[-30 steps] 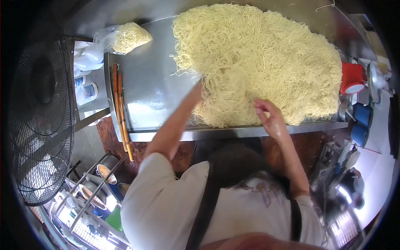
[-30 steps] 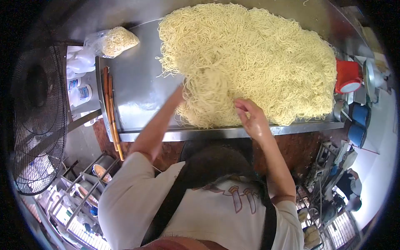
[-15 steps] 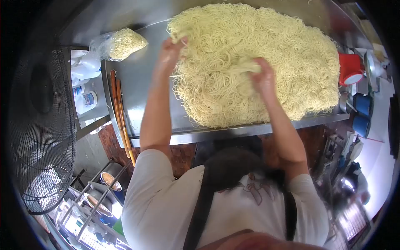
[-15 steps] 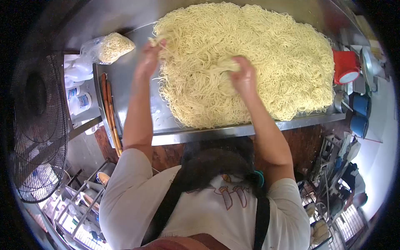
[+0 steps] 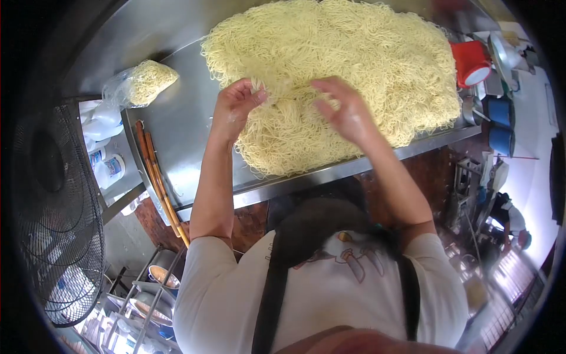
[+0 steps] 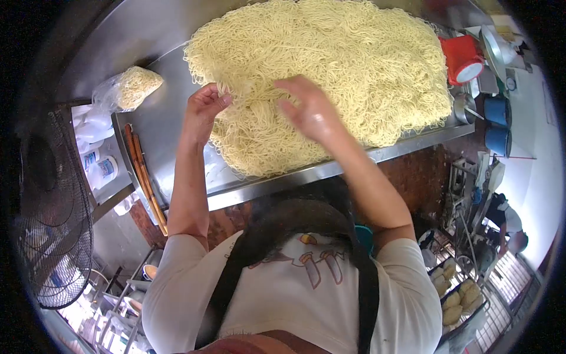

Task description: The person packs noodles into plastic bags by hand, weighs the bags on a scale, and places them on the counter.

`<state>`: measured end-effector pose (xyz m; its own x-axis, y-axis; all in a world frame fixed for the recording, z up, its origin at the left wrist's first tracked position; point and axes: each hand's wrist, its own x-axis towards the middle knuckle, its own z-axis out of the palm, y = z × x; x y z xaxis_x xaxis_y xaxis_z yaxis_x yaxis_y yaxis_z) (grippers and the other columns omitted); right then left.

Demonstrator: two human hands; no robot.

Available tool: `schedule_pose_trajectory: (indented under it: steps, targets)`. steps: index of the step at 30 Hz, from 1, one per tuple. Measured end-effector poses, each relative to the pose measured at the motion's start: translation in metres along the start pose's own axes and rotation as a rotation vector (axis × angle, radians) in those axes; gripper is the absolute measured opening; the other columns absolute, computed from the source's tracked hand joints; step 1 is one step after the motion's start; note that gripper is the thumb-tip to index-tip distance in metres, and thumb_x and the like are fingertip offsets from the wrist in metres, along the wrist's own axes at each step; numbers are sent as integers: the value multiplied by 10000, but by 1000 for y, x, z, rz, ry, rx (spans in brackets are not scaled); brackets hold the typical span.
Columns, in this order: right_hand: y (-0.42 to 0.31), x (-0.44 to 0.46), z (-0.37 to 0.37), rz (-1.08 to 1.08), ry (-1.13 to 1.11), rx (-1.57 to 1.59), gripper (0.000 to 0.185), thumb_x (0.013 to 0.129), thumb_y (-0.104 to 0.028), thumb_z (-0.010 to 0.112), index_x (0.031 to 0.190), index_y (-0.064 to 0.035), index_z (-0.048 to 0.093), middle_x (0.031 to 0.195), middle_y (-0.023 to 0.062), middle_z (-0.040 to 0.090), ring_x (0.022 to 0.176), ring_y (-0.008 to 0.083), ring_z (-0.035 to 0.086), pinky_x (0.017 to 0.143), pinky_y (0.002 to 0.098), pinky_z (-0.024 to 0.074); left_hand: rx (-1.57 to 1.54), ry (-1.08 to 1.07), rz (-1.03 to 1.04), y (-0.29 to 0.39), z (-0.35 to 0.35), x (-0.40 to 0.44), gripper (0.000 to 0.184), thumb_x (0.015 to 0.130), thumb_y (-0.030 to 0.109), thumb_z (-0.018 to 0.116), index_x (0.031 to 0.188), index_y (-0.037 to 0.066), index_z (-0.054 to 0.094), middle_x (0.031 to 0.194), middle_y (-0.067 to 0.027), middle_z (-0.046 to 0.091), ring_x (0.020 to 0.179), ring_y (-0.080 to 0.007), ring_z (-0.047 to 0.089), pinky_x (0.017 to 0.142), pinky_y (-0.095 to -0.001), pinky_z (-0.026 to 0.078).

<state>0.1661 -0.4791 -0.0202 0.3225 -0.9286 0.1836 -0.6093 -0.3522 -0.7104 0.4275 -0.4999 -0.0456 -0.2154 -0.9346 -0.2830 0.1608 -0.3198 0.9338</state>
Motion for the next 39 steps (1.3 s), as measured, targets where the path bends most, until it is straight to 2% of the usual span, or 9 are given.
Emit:
schedule_pose_trajectory:
  steps: [2,5,9,12,15,18,24,32,39]
  targets:
    - [-35,16,14,90,-56,165,370,856,-54,699,1219,-61,634,1153,148,645,975,282,658,823,404,548,-20,42,-4,-4,8,4,147,908,28,674,1054,21,671,903,-19,681,816,-94,604,766,-247,474]
    - [-8,37,65,254,19,106,359,827,-51,711,1181,-60,655,1131,143,626,998,297,640,843,400,536,42,68,-47,-39,-4,24,186,915,66,684,1097,36,654,896,-16,668,800,-92,609,777,-258,482]
    - [41,44,88,114,-95,-66,347,792,-41,715,1133,-90,678,1072,129,596,980,313,605,846,387,514,137,171,-104,-58,-18,29,301,907,75,687,1196,28,615,871,-19,655,766,-107,622,815,-285,502]
    - [40,35,91,-18,-49,-126,310,768,-46,718,1070,-112,697,1027,121,588,951,309,590,825,404,499,316,266,-61,-74,-35,26,496,893,67,690,1348,-8,509,991,-96,651,866,-161,641,776,-294,523]
    - [37,37,94,-237,-7,-226,266,751,-56,724,1006,-128,710,1019,107,594,926,289,586,804,409,483,508,372,55,-86,-37,22,617,861,53,706,1417,16,440,1134,-154,603,1020,-246,614,870,-354,514]
    - [33,39,89,-212,-73,-260,218,748,-72,731,955,-137,718,977,72,609,920,273,583,810,406,462,1001,502,377,-37,-4,-4,580,818,34,724,1357,32,511,1220,-187,561,1151,-333,533,974,-423,463]
    - [10,50,59,-244,-69,-301,117,820,-149,675,928,-123,712,868,40,626,896,250,590,805,397,427,1011,273,627,-65,10,-4,354,770,75,773,1112,79,683,1220,-159,572,1162,-365,512,999,-475,414]
    - [19,39,61,-114,10,-247,131,814,-42,663,925,-95,708,822,89,629,812,309,620,737,428,488,1121,249,505,-50,9,5,218,730,124,803,939,143,746,1034,-71,584,1014,-288,534,853,-430,413]
    - [18,31,71,-48,-168,-245,223,782,-63,641,995,-89,701,909,105,648,912,315,630,797,427,490,1223,187,411,-66,20,10,231,735,185,830,945,126,755,951,-64,564,949,-283,537,842,-426,425]
